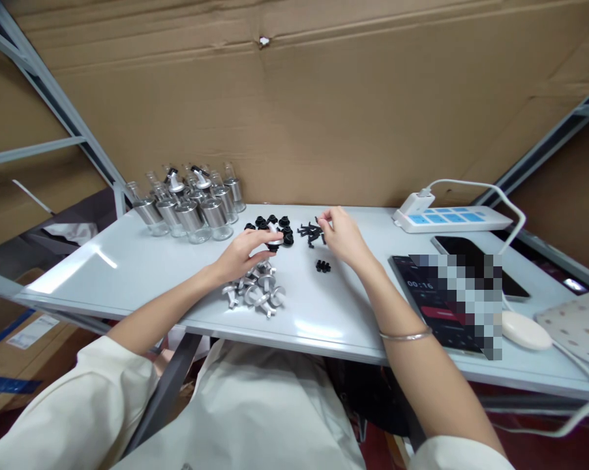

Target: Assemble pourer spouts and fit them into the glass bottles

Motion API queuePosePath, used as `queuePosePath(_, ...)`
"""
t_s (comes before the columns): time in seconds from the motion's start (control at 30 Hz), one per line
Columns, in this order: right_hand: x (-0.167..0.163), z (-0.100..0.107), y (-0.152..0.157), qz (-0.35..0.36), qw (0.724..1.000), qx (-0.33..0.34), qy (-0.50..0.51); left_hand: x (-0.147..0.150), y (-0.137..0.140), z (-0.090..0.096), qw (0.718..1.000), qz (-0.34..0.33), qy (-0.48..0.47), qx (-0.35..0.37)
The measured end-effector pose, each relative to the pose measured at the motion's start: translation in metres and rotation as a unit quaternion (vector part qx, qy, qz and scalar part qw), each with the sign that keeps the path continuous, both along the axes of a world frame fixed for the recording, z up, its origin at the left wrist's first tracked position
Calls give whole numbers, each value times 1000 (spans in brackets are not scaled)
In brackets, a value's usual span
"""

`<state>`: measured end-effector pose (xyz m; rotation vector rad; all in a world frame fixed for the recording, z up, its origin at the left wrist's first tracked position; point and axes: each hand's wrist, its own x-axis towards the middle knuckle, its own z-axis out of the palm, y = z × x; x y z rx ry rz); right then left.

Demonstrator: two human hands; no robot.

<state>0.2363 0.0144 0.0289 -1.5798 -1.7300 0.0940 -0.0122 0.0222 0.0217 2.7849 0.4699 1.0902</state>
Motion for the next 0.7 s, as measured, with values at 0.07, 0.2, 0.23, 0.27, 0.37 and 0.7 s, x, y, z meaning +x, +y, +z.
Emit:
queuePosePath(0.07,-3,5,-3,7,998,-5,59,0,0,0,1000,2,4,-3)
queuePosePath(0.2,-8,11,-7,61,983,-6,173,0,0,0,1000,5,15,-8)
queuePosePath(0.23,-8,11,-7,74,978,-6,194,0,0,-1,1000,6,18,-9)
queuePosePath(0.27,-8,11,-7,82,974,-9,209,0,0,-1,1000,7,20,-11)
queuePosePath(0.37,-7,10,-6,85,972,-47,215,0,0,-1,1000,8,25,-14)
queuePosePath(0.7,-8,3,-11,107,975,-193,-36,1,-1,0,1000,1,28,-9)
